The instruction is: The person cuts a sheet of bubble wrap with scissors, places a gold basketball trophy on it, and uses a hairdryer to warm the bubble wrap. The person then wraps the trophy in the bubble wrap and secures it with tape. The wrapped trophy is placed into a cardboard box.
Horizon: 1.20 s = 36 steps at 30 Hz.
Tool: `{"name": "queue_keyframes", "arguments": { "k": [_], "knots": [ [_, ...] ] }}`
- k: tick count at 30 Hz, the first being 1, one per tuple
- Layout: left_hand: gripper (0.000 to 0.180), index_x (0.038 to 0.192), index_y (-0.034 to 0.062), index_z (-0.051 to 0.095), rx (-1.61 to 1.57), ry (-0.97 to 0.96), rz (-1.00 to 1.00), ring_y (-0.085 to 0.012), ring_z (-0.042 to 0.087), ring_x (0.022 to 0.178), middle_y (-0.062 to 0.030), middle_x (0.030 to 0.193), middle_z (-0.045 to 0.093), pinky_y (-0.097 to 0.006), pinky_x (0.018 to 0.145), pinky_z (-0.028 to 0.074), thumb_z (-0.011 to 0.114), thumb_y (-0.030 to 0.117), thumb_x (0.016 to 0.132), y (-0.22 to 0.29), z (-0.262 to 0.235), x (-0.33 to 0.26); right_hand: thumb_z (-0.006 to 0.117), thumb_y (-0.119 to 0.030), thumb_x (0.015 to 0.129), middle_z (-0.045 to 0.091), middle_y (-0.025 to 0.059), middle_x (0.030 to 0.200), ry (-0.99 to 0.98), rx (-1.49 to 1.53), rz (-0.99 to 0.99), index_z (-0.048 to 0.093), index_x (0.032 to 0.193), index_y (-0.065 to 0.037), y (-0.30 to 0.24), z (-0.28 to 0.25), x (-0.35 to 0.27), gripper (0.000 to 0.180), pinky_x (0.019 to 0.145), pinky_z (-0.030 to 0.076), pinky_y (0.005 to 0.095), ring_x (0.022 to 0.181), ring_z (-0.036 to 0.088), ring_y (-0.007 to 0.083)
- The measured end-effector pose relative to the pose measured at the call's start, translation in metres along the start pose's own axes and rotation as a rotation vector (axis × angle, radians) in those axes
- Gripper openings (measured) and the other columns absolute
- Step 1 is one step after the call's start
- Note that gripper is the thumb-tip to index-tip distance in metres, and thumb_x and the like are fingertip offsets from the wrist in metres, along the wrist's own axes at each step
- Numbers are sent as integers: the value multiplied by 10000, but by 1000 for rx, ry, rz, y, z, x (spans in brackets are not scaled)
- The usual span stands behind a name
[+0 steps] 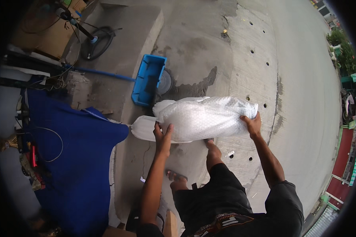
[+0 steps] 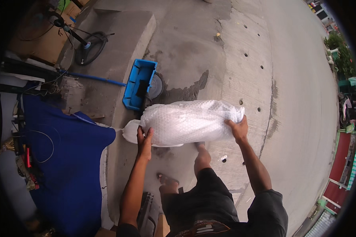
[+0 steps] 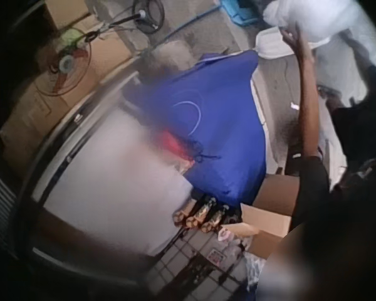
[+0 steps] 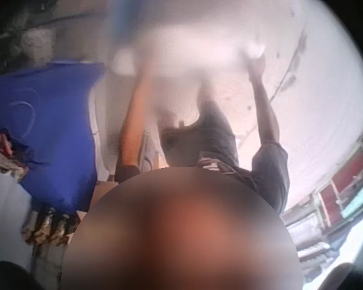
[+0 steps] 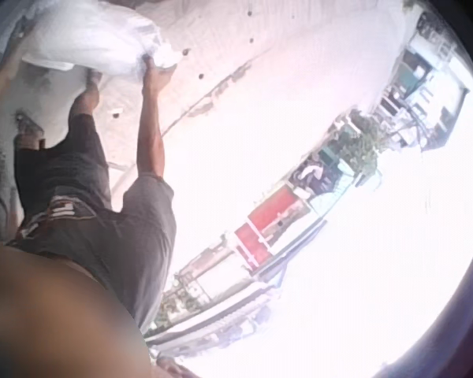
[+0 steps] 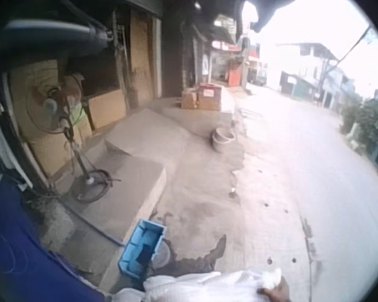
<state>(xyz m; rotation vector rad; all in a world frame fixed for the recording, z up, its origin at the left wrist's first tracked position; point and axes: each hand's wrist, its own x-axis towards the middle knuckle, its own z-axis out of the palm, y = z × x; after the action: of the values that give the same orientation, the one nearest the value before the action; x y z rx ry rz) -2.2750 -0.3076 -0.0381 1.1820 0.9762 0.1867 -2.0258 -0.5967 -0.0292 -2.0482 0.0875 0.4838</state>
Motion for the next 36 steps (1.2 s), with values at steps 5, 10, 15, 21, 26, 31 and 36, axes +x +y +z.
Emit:
{"name": "queue_keyframes", "arguments": {
  "k": [5, 10, 15, 21, 26, 31, 36],
  "knots": [
    [948, 1527, 36, 239, -214, 139, -108, -310, 353, 1385, -197, 1496, 358, -410, 1142, 293, 745, 451, 841, -104, 35, 204, 823, -386, 650, 637, 244, 1131, 37, -278, 19, 483, 1264, 63, 85, 88, 173, 833, 872, 535, 400, 996, 663, 320],
    [893, 1484, 57, 323, -212, 211, -163, -304, 413, 1354, -150, 1465, 427, -473, 1097, 349, 743, 462, 808, -189, 30, 349, 806, -469, 635, 628, 234, 1126, -5, -397, 28, 439, 1311, 36, 155, 190, 278, 920, 870, 549, 418, 976, 676, 343],
    [896, 1496, -14, 292, -82, 316, -188, -319, 413, 1361, -202, 1487, 400, -408, 1122, 343, 681, 502, 875, -260, 20, 409, 815, -544, 617, 630, 230, 1129, -104, -511, 130, 450, 1308, 50, 203, 260, 330, 982, 895, 548, 409, 981, 677, 338],
    [888, 1509, -59, 237, 126, 347, -238, -355, 341, 1418, -261, 1532, 320, -407, 1156, 291, 577, 533, 940, -305, -2, 416, 818, -557, 687, 608, 258, 1205, -213, -624, 221, 425, 1331, 43, 254, 302, 357, 964, 926, 554, 411, 1053, 664, 345],
    [730, 1458, -97, 307, 641, 273, -36, -420, 365, 1382, -305, 1472, 354, -445, 1119, 347, 620, 330, 955, -300, 16, 310, 756, -559, 747, 516, 289, 1366, -438, -699, 129, 339, 1456, 47, 256, 274, 342, 1021, 1086, 404, 463, 1306, 485, 416],
    [545, 1227, -33, 613, 721, -95, -788, -341, 632, 1101, -249, 1117, 668, -405, 949, 481, 619, 416, 918, -254, 20, 130, 687, -454, 809, 660, 288, 1139, -485, -466, 441, 548, 1283, 48, 261, 164, 196, 705, 959, 492, 448, 1089, 630, 426],
    [457, 1076, -15, 678, 1044, -184, -756, -385, 651, 1041, -250, 1067, 686, -441, 918, 496, 601, 394, 890, -175, 45, 78, 696, -544, 785, 674, 245, 1151, -783, -698, 551, 674, 1155, -14, 261, -16, 48, 647, 971, 496, 437, 1118, 626, 394]
  ]
}}
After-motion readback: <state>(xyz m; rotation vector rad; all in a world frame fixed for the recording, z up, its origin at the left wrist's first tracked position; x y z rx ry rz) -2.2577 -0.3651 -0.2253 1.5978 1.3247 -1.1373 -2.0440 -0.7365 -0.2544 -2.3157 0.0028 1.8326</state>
